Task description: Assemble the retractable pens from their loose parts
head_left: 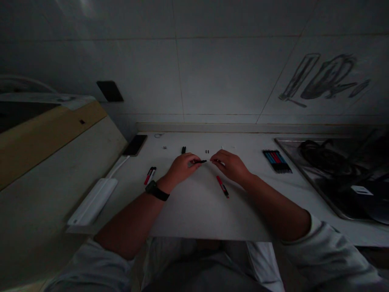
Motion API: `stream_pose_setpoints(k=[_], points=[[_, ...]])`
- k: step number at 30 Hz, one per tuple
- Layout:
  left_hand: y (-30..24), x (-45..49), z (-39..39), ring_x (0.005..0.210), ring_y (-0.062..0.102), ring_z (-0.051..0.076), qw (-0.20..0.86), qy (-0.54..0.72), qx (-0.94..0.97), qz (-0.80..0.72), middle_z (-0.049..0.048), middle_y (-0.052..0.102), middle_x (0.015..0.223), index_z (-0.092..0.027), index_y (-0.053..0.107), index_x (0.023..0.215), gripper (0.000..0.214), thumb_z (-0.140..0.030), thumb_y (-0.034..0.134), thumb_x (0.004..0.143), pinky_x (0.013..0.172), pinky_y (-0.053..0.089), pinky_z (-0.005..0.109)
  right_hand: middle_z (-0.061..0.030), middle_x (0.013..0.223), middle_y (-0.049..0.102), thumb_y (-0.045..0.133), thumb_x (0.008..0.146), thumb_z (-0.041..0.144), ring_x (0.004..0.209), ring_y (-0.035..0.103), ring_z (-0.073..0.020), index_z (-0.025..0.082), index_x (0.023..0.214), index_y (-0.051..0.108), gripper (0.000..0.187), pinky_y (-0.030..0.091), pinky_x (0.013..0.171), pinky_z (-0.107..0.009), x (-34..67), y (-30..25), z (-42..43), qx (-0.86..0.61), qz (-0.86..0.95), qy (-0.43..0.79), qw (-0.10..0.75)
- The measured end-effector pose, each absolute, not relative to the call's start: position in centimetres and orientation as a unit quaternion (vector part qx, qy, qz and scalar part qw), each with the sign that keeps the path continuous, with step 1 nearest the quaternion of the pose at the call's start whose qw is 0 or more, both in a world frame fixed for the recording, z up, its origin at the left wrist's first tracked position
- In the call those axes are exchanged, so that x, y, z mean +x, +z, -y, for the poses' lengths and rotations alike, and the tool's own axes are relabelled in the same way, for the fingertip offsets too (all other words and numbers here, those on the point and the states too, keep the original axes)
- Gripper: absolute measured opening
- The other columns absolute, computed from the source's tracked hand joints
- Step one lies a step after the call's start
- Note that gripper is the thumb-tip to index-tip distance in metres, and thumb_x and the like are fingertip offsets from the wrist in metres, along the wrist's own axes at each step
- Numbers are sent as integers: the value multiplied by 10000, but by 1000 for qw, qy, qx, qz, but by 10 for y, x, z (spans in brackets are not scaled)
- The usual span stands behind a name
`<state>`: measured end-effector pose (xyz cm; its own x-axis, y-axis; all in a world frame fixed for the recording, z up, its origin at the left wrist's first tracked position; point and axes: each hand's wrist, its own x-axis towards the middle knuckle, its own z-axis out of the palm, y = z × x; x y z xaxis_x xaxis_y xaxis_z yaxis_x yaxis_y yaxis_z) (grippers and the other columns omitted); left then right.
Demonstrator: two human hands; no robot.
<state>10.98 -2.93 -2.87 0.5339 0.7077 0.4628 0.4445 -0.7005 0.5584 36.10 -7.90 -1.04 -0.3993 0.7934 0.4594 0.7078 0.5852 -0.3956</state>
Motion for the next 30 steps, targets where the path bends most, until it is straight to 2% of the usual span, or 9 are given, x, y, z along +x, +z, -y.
stream_pose_setpoints(k=[9,16,21,24,27,30], points=[[-30,110,29,888,691,201,191,340,861,-327,37,747,939,-222,743,969,71,-266,748,913,838,531,358,-86,1070,729,552,1029,265,973,673,-225,265,1086,765,221,516,878,-342,360,-10,80,-459,839,43,289],[-30,114,33,875,668,201,179,319,877,-311,31,720,913,-218,742,958,70,-240,761,894,818,525,352,-100,1051,732,571,1008,199,965,671,-241,237,1181,727,236,530,870,-373,355,-14,81,-441,857,20,264],[-28,115,35,884,681,199,203,329,869,-308,35,730,927,-211,741,970,70,-236,752,906,831,536,352,-133,1219,698,552,1009,198,1095,661,-269,237,1359,636,362,547,931,-417,354,-14,83,-408,868,28,281],[-26,113,34,868,687,188,216,351,852,-323,36,742,944,-208,744,972,65,-235,745,914,828,538,345,-151,1316,662,619,995,297,1175,635,-305,237,1438,571,451,526,1000,-456,359,-8,84,-424,856,0,297],[-25,111,32,865,689,180,217,379,831,-345,31,750,951,-213,746,970,61,-242,742,918,822,537,335,-155,1296,669,675,955,351,1183,625,-335,225,1400,578,473,510,1012,-487,369,-2,81,-461,828,-39,316],[-24,109,30,880,692,178,211,399,813,-368,30,759,965,-213,745,977,73,-253,746,916,820,536,325,-139,1194,704,652,947,312,1097,654,-320,214,1291,614,360,521,952,-473,378,0,77,-488,807,-61,327]])
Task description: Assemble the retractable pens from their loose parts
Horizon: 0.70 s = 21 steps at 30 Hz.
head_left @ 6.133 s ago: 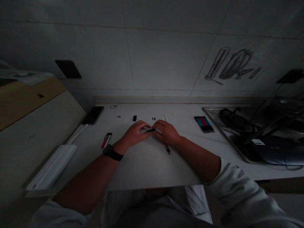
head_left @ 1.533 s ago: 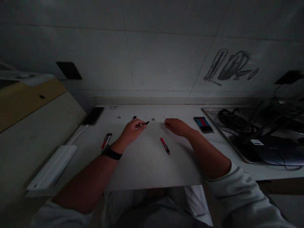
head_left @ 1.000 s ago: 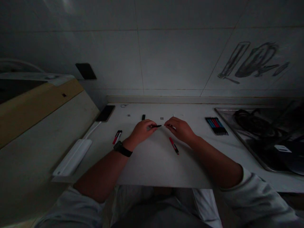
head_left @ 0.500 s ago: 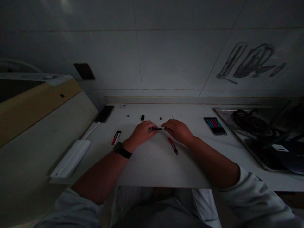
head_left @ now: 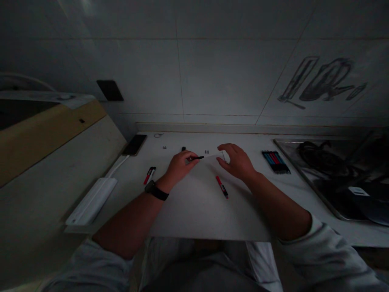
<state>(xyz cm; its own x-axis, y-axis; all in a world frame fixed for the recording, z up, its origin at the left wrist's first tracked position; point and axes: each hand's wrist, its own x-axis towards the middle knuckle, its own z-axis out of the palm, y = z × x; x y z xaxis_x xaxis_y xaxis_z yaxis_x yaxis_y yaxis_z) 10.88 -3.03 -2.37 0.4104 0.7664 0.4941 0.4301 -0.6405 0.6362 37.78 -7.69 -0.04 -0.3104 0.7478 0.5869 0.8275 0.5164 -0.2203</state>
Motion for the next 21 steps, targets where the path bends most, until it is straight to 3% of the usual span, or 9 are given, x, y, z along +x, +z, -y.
stream_pose_setpoints(k=[4,7,17,21], points=[[-23,108,30,880,694,175,200,402,808,-382,26,762,970,-219,747,984,74,-244,747,914,813,536,319,-105,1032,731,575,1000,281,949,674,-271,206,1117,659,162,519,859,-412,385,-1,72,-504,798,-67,323],[-23,109,30,878,694,176,195,397,813,-378,25,758,968,-223,747,990,82,-239,752,909,811,539,320,-98,997,734,546,1035,299,929,669,-257,207,1041,680,162,512,842,-389,385,-3,70,-491,808,-63,321],[-23,108,31,888,689,180,185,384,834,-351,30,742,966,-218,743,982,74,-238,753,911,840,543,333,-89,997,736,511,1059,352,920,670,-221,214,1020,700,237,507,854,-362,372,-8,75,-464,824,20,323],[-26,106,27,898,692,181,203,426,801,-368,35,748,981,-217,740,1001,92,-245,742,913,841,552,335,-72,1010,743,619,996,426,848,680,-202,226,1192,622,280,505,752,-324,373,2,77,-542,772,90,318]])
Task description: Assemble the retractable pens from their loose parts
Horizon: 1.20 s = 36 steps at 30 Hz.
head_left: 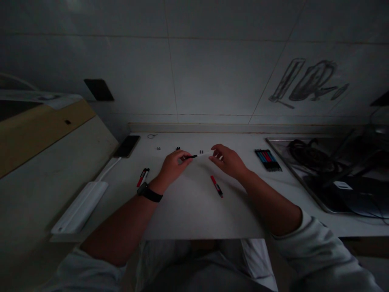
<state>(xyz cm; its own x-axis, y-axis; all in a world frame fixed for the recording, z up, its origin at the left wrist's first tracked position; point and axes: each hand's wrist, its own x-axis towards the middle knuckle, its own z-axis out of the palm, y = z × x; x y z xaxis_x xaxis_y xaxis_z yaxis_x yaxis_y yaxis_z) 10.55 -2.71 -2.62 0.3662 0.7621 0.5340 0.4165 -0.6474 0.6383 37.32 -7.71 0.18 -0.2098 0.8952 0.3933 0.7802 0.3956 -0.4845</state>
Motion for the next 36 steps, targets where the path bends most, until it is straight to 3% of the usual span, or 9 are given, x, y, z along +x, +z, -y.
stream_pose_setpoints(k=[3,7,11,16,22,25,29,32,36], points=[[-30,104,23,895,690,178,208,462,774,-379,35,748,986,-219,738,1014,108,-253,735,912,837,558,332,-62,940,756,661,959,469,776,678,-201,221,1176,614,333,466,685,-309,374,11,82,-611,752,140,205],[-33,103,20,868,692,175,211,469,765,-388,35,751,979,-220,739,1009,116,-283,735,912,828,564,335,-117,970,766,681,915,563,853,698,-253,205,971,698,363,436,676,-318,368,14,93,-608,773,178,-12],[-33,104,21,868,701,176,214,465,769,-382,33,755,973,-221,741,999,105,-265,739,903,817,566,327,-126,943,763,682,900,524,886,702,-280,203,868,734,327,418,671,-318,357,12,100,-590,786,171,-74],[-33,104,22,859,700,174,210,467,769,-383,27,750,956,-228,740,1006,111,-276,738,907,826,569,329,-78,844,739,616,938,395,784,657,-215,208,846,717,232,412,701,-304,360,9,91,-574,790,216,20],[-32,102,20,927,702,181,213,478,762,-381,44,747,1019,-223,729,1030,135,-315,706,933,859,576,341,-42,861,695,569,928,474,823,651,-185,214,867,622,272,522,782,-318,368,2,73,-481,647,446,389],[-31,102,20,934,704,183,219,476,759,-386,47,750,1033,-224,729,1042,146,-320,704,936,870,576,350,-38,952,693,619,890,476,902,671,-185,228,918,603,250,550,862,-355,369,-2,68,-436,568,483,504],[-29,102,21,939,706,185,225,470,764,-381,53,751,1037,-219,728,1050,144,-307,698,939,880,578,360,-20,921,672,649,874,451,850,651,-173,237,982,609,243,545,832,-347,373,-9,62,-451,583,405,541],[-29,102,21,942,705,187,222,471,765,-379,60,747,1042,-220,726,1059,148,-310,683,950,874,582,361,-14,861,651,612,913,438,769,617,-169,236,1018,628,229,529,752,-329,376,-16,59,-492,632,306,515],[-29,101,21,942,698,183,212,464,770,-384,63,740,1055,-212,720,1072,144,-284,666,960,875,575,355,-73,1009,682,579,962,388,885,642,-198,233,1055,675,205,530,810,-349,378,-20,60,-514,706,156,461]])
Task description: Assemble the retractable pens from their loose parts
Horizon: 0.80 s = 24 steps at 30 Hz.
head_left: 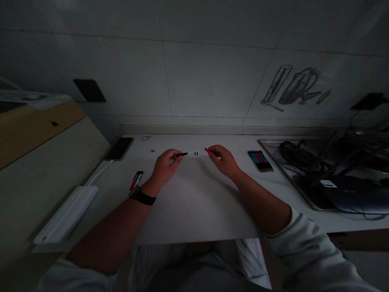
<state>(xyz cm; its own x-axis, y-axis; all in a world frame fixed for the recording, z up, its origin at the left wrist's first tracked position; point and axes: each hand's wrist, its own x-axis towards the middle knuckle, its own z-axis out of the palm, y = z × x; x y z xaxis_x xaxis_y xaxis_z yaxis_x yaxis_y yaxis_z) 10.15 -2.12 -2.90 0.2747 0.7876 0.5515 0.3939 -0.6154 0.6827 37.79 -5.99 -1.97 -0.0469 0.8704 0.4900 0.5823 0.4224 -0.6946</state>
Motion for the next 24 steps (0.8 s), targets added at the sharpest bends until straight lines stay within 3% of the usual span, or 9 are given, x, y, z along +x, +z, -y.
stream_pose_setpoints(k=[5,17,24], points=[[-29,101,21,930,687,184,196,452,779,-388,54,732,1033,-211,721,1068,134,-262,668,957,867,557,351,-85,992,684,567,998,341,882,639,-206,229,1090,712,206,525,800,-345,376,-14,66,-510,748,84,415],[-24,102,25,911,680,192,177,409,807,-388,39,715,989,-222,727,1042,119,-219,672,937,856,544,353,-91,1062,676,585,1018,299,950,666,-199,238,1129,748,207,548,893,-350,373,-6,74,-482,779,73,396],[-24,105,27,898,671,190,169,399,828,-355,39,709,988,-224,723,1021,93,-241,702,932,834,541,347,-98,1055,674,563,1033,305,952,650,-213,242,1152,760,239,529,864,-344,372,-13,74,-479,820,10,313]])
